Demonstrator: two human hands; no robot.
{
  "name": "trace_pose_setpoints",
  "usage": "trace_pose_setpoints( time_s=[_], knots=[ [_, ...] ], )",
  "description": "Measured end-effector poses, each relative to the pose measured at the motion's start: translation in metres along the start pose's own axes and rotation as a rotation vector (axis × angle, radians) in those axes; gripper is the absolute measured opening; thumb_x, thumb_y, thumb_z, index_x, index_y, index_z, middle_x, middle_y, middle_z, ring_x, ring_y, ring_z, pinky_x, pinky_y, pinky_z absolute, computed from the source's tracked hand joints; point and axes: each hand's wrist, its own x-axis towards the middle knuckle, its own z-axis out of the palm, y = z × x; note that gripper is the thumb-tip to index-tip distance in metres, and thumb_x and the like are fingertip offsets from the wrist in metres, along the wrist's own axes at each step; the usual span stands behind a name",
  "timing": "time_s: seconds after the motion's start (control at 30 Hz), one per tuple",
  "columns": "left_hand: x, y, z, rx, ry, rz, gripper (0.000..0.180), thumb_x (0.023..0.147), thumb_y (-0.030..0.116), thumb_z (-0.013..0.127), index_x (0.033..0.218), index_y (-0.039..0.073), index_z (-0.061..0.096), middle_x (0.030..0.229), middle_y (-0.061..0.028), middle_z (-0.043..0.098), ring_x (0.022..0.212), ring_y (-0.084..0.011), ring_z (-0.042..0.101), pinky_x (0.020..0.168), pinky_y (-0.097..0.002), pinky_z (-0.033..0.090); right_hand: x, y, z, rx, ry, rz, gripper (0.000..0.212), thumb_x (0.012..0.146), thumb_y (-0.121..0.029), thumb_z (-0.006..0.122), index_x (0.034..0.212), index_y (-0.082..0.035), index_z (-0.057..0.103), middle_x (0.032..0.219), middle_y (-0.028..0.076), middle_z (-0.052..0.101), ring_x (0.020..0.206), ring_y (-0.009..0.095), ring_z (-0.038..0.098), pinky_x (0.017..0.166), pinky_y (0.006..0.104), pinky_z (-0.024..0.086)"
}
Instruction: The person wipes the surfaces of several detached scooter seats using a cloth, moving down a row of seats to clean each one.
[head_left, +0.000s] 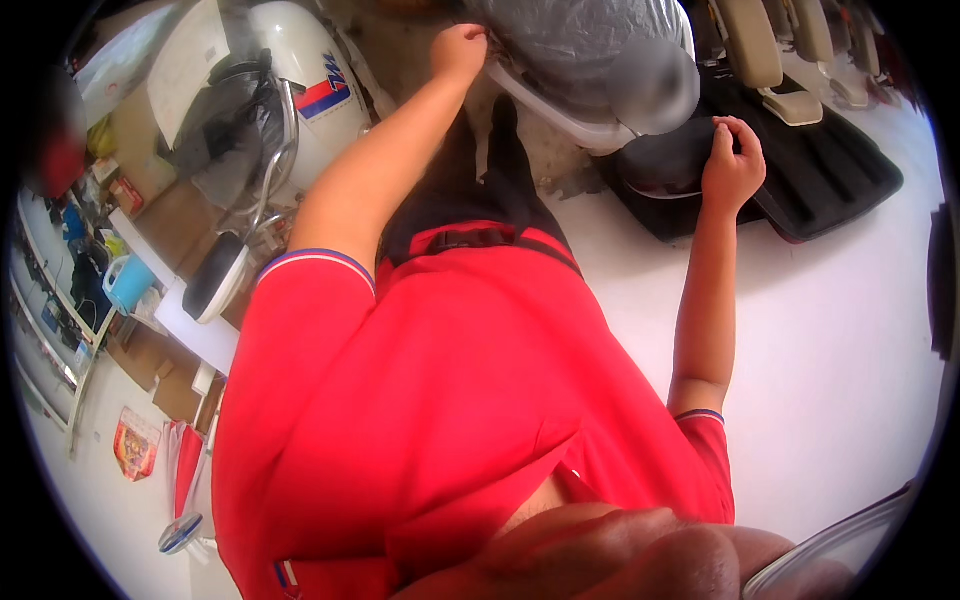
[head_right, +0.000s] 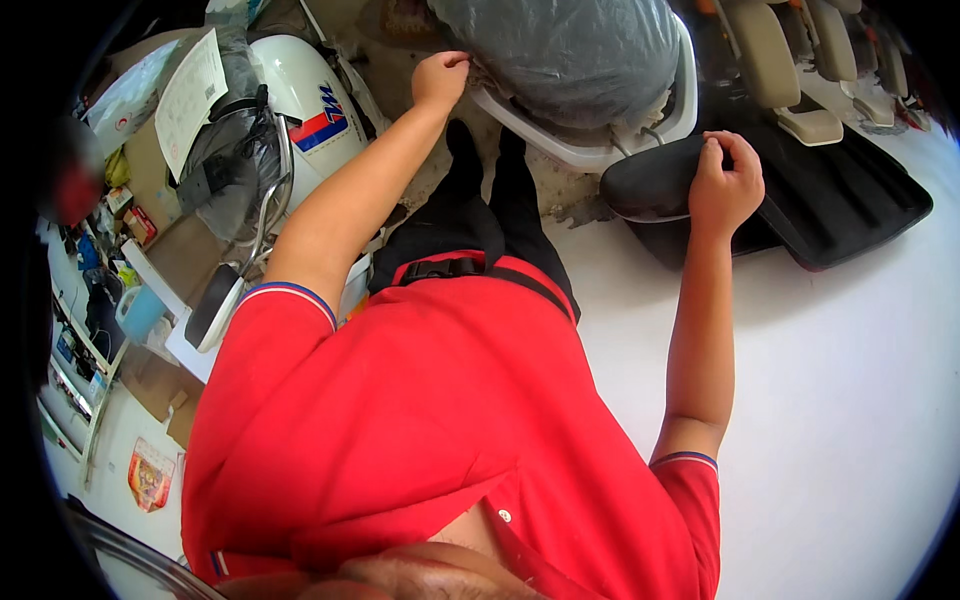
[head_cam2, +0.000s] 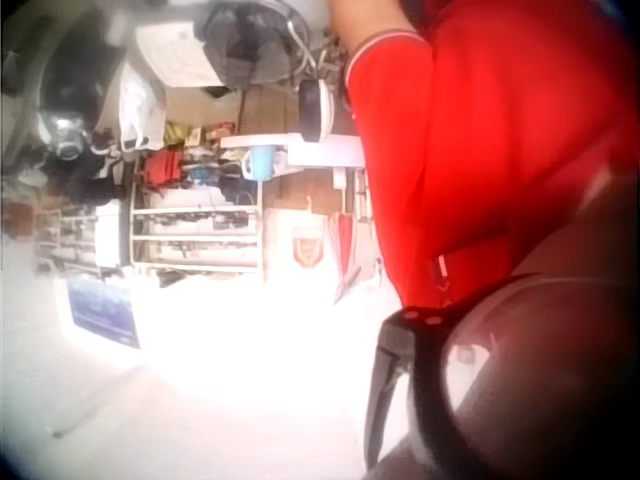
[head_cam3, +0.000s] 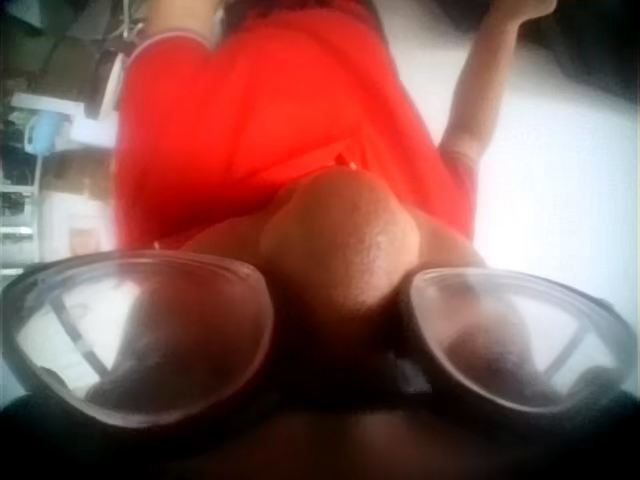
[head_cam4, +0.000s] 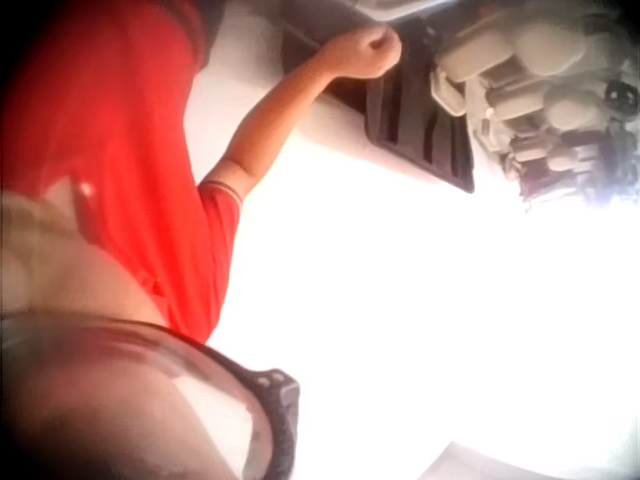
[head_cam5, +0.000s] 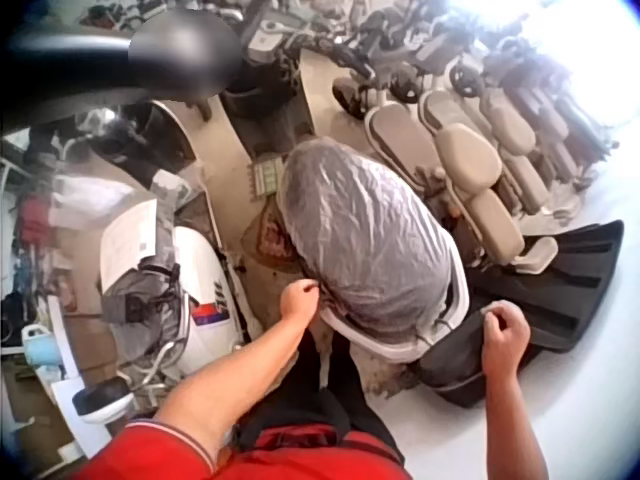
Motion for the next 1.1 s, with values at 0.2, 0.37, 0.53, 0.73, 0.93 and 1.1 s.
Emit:
trace_pose_setpoints(
  time_s=[0.2,0.37,0.53,0.73,0.93,1.1],
  knots=[
    [-0.006,0.009,0.004,0.491,0.024,0.064,0.035,0.077,0.03,0.062,0.108,0.014,0.065,0.111,-0.0099,0.062,0.104,-0.03,0.057,0.084,-0.042,0.048,-0.001,0.001,0.0,-0.026,-0.014,-0.005,0.008,0.074,-0.008,0.06,0.075,-0.006,0.068,0.081,0.004,0.067,0.078,0.018,0.063,0.073,0.0285,0.048],
    [-0.002,0.027,-0.001,0.707,-0.117,0.123,0.027,0.075,0.023,0.06,0.097,0.007,0.065,0.109,-0.0131,0.062,0.104,-0.0318,0.057,0.083,-0.0432,0.049,-0.001,0.002,0.001,-0.019,-0.026,0.0,0.008,0.075,-0.007,0.06,0.076,-0.005,0.068,0.082,0.004,0.067,0.078,0.018,0.063,0.073,0.0281,0.047],
    [0.011,0.029,0.0,0.765,-0.165,0.158,0.027,0.07,0.02,0.063,0.092,0.006,0.067,0.099,-0.0153,0.065,0.092,-0.0348,0.062,0.078,-0.0443,0.051,0.0,-0.002,0.0,-0.01,-0.033,0.019,0.008,0.076,-0.006,0.06,0.077,-0.004,0.067,0.083,0.004,0.068,0.08,0.017,0.063,0.075,0.0279,0.047],
    [0.038,-0.049,0.0,0.266,-0.004,0.054,0.031,0.07,0.025,0.068,0.093,0.005,0.065,0.098,-0.0136,0.066,0.084,-0.0276,0.064,0.072,-0.0389,0.052,0.0,0.0,0.001,-0.009,-0.041,0.001,0.008,0.076,-0.005,0.06,0.078,-0.004,0.067,0.085,0.005,0.068,0.083,0.018,0.064,0.078,0.028,0.048],
    [0.028,-0.089,-0.008,-0.621,0.335,-0.465,0.024,0.081,0.012,0.064,0.101,0.002,0.057,0.088,-0.009,0.062,0.067,-0.0181,0.059,0.054,-0.03,0.049,0.0,0.003,-0.001,0.028,-0.049,0.005,0.008,0.078,-0.002,0.059,0.079,-0.002,0.067,0.085,0.005,0.068,0.086,0.017,0.064,0.081,0.0278,0.047],
    [-0.011,-0.103,0.096,-0.738,0.281,-0.573,0.026,0.084,0.009,0.058,0.108,0.002,0.059,0.09,-0.0106,0.063,0.062,-0.0173,0.058,0.052,-0.03,0.047,0.003,-0.004,0.0,-0.019,-0.108,0.01,0.011,0.078,-0.002,0.057,0.081,-0.001,0.067,0.085,0.005,0.069,0.087,0.017,0.064,0.082,0.0277,0.047]
  ],
)
